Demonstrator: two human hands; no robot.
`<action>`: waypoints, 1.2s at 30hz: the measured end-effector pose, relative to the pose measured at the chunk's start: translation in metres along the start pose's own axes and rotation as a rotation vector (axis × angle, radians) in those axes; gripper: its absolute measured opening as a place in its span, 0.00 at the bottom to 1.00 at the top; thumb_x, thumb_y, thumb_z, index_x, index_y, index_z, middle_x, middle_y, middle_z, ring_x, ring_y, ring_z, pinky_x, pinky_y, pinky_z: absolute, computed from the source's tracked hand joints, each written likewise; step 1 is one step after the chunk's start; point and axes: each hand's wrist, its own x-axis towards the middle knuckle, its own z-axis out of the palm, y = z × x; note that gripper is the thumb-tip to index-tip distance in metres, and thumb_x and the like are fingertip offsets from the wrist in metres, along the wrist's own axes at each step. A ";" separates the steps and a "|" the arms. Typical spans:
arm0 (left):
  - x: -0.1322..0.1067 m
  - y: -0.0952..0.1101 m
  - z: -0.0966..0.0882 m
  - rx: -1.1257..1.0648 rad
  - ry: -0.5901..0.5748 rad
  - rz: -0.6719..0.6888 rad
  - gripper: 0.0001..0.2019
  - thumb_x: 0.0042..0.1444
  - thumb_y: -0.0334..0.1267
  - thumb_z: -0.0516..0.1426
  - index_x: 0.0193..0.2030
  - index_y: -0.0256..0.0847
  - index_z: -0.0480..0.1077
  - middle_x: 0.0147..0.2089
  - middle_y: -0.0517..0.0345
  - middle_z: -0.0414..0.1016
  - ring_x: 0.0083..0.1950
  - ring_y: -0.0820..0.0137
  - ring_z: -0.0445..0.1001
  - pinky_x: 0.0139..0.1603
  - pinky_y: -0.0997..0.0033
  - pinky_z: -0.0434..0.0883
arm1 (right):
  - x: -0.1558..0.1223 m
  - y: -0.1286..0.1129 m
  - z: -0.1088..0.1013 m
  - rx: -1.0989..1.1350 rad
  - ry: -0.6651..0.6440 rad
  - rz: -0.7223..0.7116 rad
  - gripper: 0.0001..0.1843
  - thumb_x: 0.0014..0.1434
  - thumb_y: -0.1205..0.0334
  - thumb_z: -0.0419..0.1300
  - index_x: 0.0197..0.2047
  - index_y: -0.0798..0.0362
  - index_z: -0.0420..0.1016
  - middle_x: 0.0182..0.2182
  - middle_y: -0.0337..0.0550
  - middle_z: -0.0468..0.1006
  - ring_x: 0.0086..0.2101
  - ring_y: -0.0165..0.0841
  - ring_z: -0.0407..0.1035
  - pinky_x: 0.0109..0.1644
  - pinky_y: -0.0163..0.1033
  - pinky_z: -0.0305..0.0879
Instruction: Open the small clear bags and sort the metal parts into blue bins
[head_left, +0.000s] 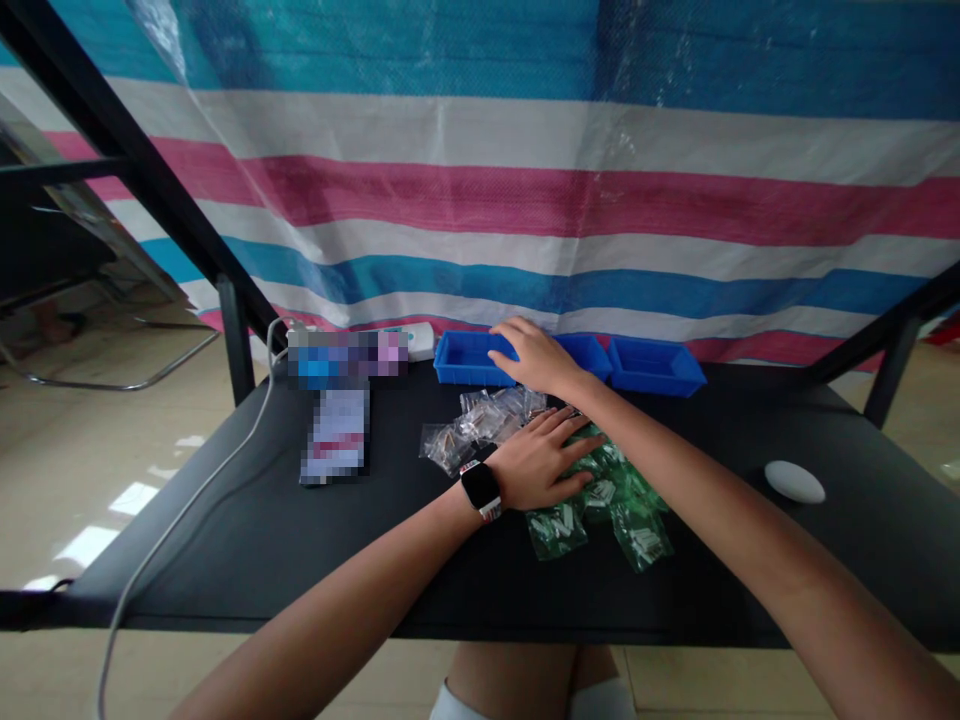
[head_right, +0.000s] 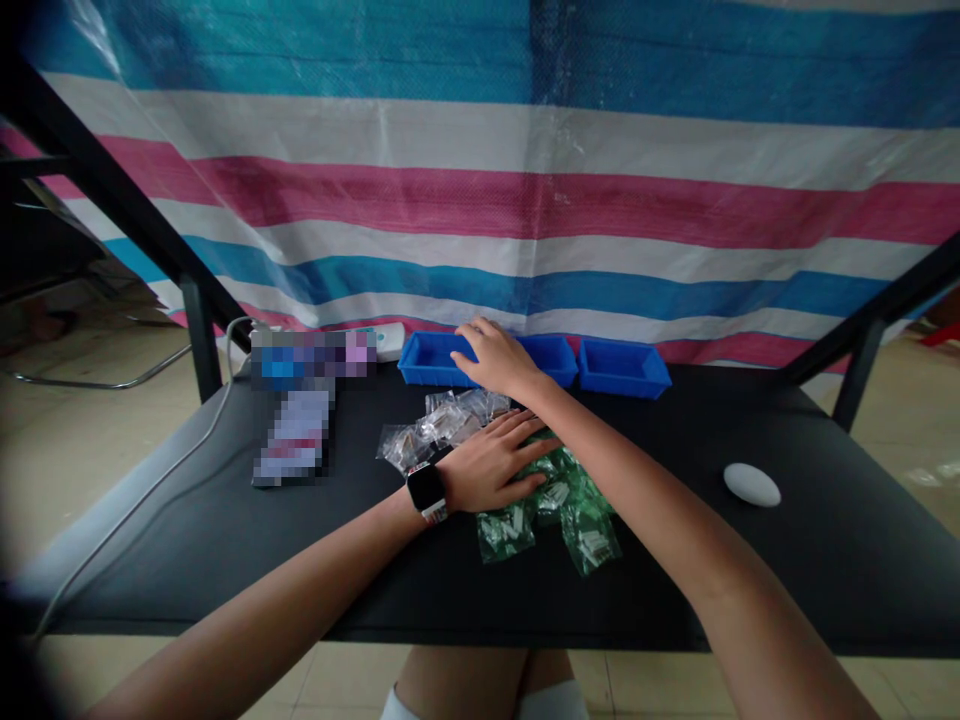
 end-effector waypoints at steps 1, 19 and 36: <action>0.000 0.000 -0.001 -0.005 -0.003 -0.002 0.28 0.74 0.49 0.50 0.74 0.40 0.65 0.75 0.39 0.64 0.75 0.49 0.65 0.77 0.43 0.60 | -0.007 -0.001 -0.004 -0.001 -0.010 -0.017 0.22 0.71 0.57 0.60 0.65 0.55 0.72 0.62 0.55 0.75 0.63 0.44 0.69 0.70 0.51 0.65; 0.000 -0.002 0.003 -0.032 0.001 -0.015 0.29 0.73 0.51 0.50 0.76 0.41 0.62 0.76 0.41 0.64 0.75 0.50 0.64 0.77 0.46 0.61 | -0.056 0.042 -0.011 -0.275 -0.175 0.047 0.25 0.72 0.60 0.55 0.67 0.60 0.73 0.70 0.56 0.70 0.72 0.51 0.55 0.76 0.58 0.56; 0.000 -0.001 0.000 0.001 0.019 0.004 0.28 0.74 0.49 0.50 0.74 0.38 0.64 0.74 0.39 0.66 0.74 0.49 0.66 0.77 0.44 0.60 | -0.088 0.020 -0.042 -0.039 0.049 0.093 0.27 0.69 0.63 0.55 0.70 0.51 0.69 0.65 0.53 0.73 0.68 0.46 0.64 0.74 0.56 0.62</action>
